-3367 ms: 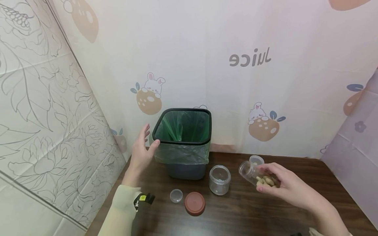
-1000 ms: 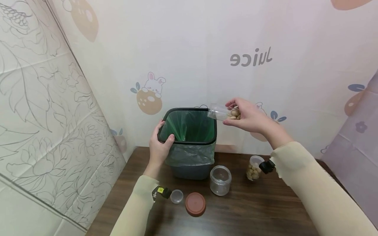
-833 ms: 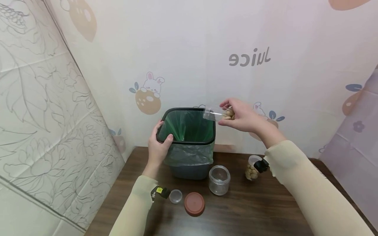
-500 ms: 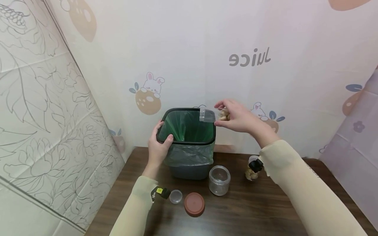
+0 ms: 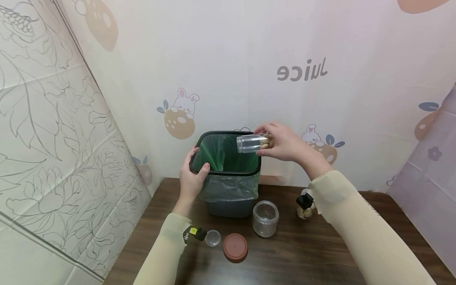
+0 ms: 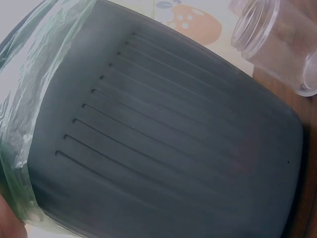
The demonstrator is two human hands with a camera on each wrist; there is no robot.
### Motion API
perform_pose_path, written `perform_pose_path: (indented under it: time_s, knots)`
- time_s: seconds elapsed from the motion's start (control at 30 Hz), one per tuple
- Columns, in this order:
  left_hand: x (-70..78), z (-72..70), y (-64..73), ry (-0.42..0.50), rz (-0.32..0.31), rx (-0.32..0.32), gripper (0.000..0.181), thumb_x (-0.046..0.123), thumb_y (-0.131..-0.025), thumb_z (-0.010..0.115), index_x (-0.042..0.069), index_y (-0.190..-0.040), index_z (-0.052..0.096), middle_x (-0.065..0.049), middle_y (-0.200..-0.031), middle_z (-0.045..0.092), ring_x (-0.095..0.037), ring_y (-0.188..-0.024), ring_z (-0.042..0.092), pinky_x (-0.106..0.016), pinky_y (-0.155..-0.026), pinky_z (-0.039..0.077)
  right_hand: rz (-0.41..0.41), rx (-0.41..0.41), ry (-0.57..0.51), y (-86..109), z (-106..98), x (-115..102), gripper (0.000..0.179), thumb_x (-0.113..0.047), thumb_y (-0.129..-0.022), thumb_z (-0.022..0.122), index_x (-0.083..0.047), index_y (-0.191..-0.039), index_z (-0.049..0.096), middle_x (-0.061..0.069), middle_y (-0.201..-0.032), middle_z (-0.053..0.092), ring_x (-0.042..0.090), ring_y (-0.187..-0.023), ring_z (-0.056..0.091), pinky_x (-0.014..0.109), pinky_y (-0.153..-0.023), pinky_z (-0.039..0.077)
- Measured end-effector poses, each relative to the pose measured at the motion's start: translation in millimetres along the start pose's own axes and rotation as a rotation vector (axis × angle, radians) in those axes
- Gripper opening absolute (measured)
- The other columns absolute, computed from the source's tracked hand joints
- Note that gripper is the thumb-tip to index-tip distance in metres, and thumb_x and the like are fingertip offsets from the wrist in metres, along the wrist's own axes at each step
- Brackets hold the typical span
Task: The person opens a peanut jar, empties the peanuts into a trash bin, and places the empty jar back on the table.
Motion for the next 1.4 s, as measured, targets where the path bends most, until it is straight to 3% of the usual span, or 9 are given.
perform_pose_path:
  time_s: [0.17,0.3,0.43,0.8,1.07,1.27,1.4]
  knots:
    - [0.6,0.1,0.8,-0.009,-0.015,-0.009,0.079,0.050,-0.091,0.069,0.003,-0.154,0.057,-0.005,-0.169,0.049,-0.027,-0.157,0.044,-0.067,-0.125,0.031,0.004,-0.016,0.011,-1.1,1.8,-0.4,0.056,-0.024,-0.094,0.089,-0.011,-0.143,0.063,0.018,-0.142,0.058,0.037,-0.120,0.058,0.055,-0.097,0.054]
    - [0.2,-0.4,0.9,-0.008,-0.016,-0.009,0.079,0.049,-0.091,0.069,0.003,-0.154,0.058,-0.008,-0.169,0.049,-0.027,-0.157,0.044,-0.067,-0.124,0.031,-0.002,-0.025,0.017,-2.4,2.9,-2.6,0.056,-0.025,-0.095,0.088,-0.011,-0.144,0.063,0.018,-0.146,0.058,0.039,-0.132,0.056,0.061,-0.105,0.050]
    - [0.1,0.0,0.8,-0.009,-0.018,-0.011,0.078,0.049,-0.092,0.069,0.004,-0.154,0.058,-0.009,-0.169,0.049,-0.027,-0.156,0.044,-0.068,-0.124,0.032,-0.005,-0.030,0.015,-3.4,3.9,-5.2,0.056,-0.024,-0.095,0.087,-0.011,-0.144,0.062,0.018,-0.148,0.058,0.040,-0.136,0.055,0.061,-0.104,0.052]
    - [-1.0,0.0,0.9,-0.006,-0.021,-0.007,0.076,0.048,-0.093,0.069,0.006,-0.154,0.058,-0.004,-0.169,0.049,-0.027,-0.157,0.043,-0.069,-0.124,0.030,0.011,-0.042,0.011,-6.5,7.0,-9.5,0.059,-0.024,-0.094,0.089,-0.012,-0.146,0.063,0.016,-0.149,0.056,0.043,-0.137,0.054,0.061,-0.106,0.051]
    - [-1.9,0.1,1.4,-0.003,-0.015,-0.003,0.076,0.048,-0.092,0.069,0.005,-0.154,0.058,-0.013,-0.168,0.049,-0.029,-0.157,0.043,-0.070,-0.124,0.030,0.003,-0.042,0.007,-7.8,11.4,-11.2,0.059,-0.023,-0.094,0.088,-0.010,-0.145,0.062,0.018,-0.147,0.058,0.043,-0.135,0.055,0.061,-0.106,0.051]
    - [-1.8,0.3,1.5,-0.005,-0.014,-0.003,0.075,0.048,-0.092,0.069,0.005,-0.153,0.058,-0.012,-0.168,0.049,-0.029,-0.157,0.043,-0.070,-0.124,0.030,-0.010,-0.042,0.014,-8.9,13.5,-11.5,0.059,-0.023,-0.094,0.089,-0.009,-0.143,0.061,0.018,-0.144,0.060,0.039,-0.133,0.056,0.060,-0.108,0.050]
    - [-1.4,0.4,1.7,-0.004,-0.014,-0.004,0.075,0.048,-0.093,0.069,0.006,-0.154,0.059,-0.011,-0.168,0.049,-0.029,-0.157,0.043,-0.070,-0.124,0.030,-0.028,-0.050,0.000,-8.9,15.1,-12.8,0.059,-0.023,-0.094,0.088,-0.011,-0.145,0.059,0.018,-0.143,0.060,0.038,-0.130,0.058,0.058,-0.103,0.052]
Point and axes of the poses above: each hand's wrist, its own y-axis away from the middle knuckle, its own z-axis out of the palm, x = y × z, the point moved 9 cm from there along -y, towards the middle knuckle
